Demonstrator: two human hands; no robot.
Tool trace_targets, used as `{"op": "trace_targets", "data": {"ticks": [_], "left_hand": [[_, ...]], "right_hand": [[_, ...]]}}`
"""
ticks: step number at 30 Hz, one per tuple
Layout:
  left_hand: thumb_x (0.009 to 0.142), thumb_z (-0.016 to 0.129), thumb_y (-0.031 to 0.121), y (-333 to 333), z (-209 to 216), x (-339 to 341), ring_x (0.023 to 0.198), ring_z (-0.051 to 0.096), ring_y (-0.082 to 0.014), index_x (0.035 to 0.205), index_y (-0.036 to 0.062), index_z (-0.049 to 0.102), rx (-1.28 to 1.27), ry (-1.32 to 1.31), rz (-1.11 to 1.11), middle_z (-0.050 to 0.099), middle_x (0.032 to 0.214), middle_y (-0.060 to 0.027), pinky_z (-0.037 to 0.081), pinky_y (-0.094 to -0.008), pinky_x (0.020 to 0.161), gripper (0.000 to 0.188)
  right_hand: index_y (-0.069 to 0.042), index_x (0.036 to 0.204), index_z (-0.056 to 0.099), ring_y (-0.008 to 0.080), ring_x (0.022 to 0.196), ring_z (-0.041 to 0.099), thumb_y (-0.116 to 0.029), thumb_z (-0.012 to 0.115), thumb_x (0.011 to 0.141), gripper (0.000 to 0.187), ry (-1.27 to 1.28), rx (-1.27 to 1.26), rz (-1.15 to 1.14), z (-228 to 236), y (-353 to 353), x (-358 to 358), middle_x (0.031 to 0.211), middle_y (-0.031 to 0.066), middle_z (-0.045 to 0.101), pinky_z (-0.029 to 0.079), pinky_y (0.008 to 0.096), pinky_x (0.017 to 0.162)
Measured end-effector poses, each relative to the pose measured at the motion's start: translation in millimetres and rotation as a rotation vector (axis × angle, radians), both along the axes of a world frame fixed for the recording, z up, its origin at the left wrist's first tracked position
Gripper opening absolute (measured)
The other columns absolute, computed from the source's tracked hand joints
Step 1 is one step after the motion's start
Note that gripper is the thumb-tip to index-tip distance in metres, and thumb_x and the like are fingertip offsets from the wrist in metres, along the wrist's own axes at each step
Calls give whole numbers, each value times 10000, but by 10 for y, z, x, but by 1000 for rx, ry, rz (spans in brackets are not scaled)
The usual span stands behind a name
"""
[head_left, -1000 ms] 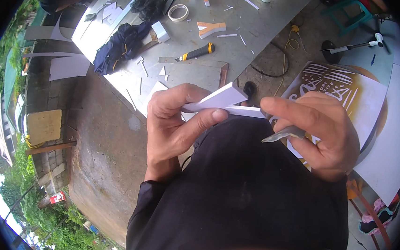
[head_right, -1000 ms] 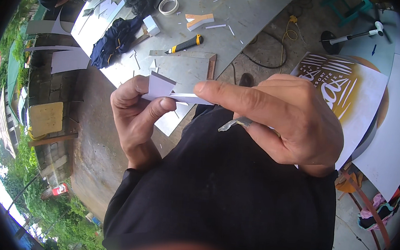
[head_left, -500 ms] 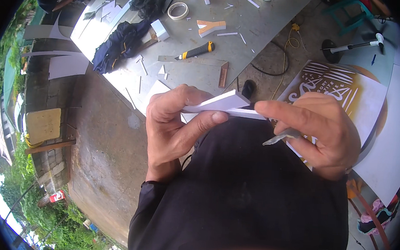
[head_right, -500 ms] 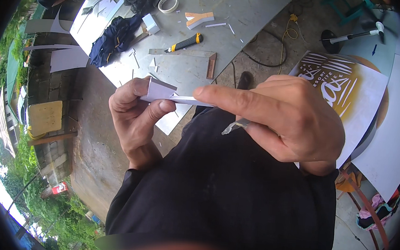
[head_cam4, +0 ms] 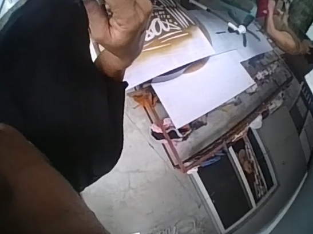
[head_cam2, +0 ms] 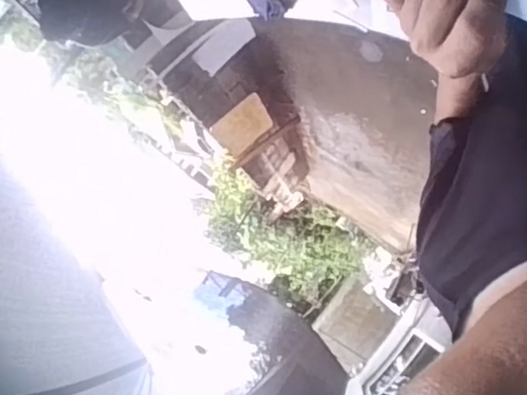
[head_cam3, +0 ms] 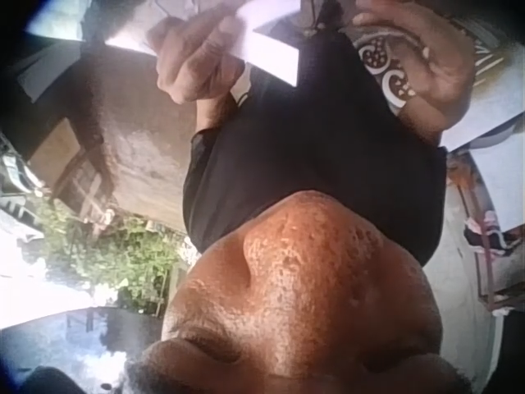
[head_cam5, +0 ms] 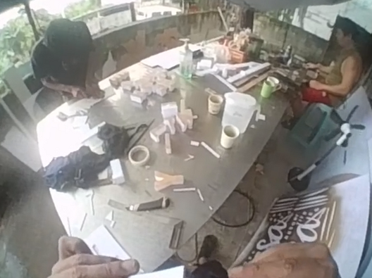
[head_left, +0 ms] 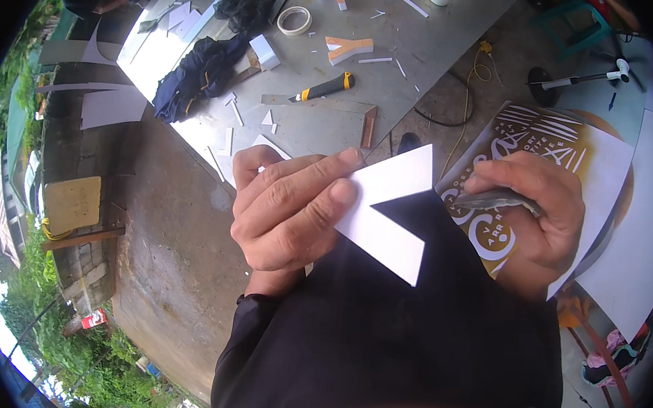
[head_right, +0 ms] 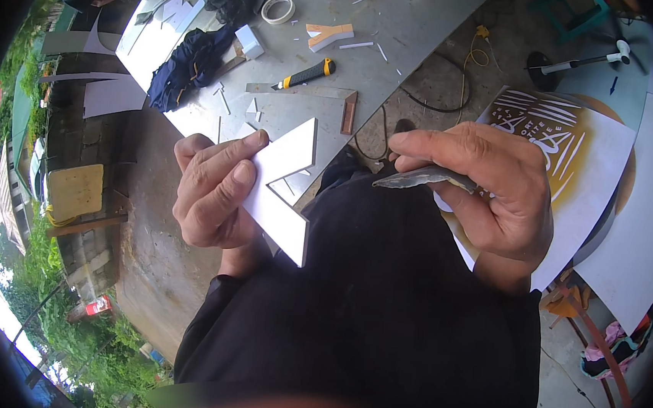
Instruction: Assembling 3D foam letters for a sign by sanding and joining pieces.
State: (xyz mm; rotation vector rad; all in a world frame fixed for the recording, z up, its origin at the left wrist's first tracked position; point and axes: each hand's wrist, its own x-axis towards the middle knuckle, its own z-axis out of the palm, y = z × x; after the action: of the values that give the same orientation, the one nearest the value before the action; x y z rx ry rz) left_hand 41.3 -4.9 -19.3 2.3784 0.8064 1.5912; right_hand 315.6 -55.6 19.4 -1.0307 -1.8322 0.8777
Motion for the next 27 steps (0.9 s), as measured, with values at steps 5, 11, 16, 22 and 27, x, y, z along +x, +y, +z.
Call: {"op": "trace_targets", "data": {"ticks": [5,11,16,22,27], "left_hand": [[869,664,-39,54,-33,11,677,644,-200,959,36,517,-282,-69,-130,750,999,-168,405,-294,675,188],[1023,515,118,-155,-328,262,949,713,-319,1135,69,383,-879,-540,-465,664,1135,-279,549,-357,791,180],[1012,546,101,-121,-161,243,916,671,-189,1124,36,439,-1166,-815,-614,681,1123,-207,499,-293,732,168],[960,670,161,-111,-108,197,700,620,-110,1106,-4,613,-1205,-702,-565,697,869,-103,446,-218,582,227],[914,715,87,-152,-59,188,754,657,-127,1030,-24,659,-1222,-766,-583,705,897,-97,512,-234,658,170]], "right_hand": [[64,1090,691,300,959,715,105,568,725,388,7,121,-21,-15,81,-1,1057,225,710,566,336,833],[88,1174,654,361,1144,654,76,534,840,355,70,182,-289,-169,76,-408,1171,252,677,517,399,983],[103,1224,611,405,1213,601,91,499,854,387,-15,308,-211,-212,167,-465,1256,301,620,488,435,1021],[80,1201,653,394,1209,607,-122,467,949,373,-36,439,-104,-160,239,-450,1201,256,664,485,450,1040],[66,1209,634,444,1189,601,-351,494,1019,479,-130,438,57,-82,220,-453,1193,301,645,493,497,1027]]}}
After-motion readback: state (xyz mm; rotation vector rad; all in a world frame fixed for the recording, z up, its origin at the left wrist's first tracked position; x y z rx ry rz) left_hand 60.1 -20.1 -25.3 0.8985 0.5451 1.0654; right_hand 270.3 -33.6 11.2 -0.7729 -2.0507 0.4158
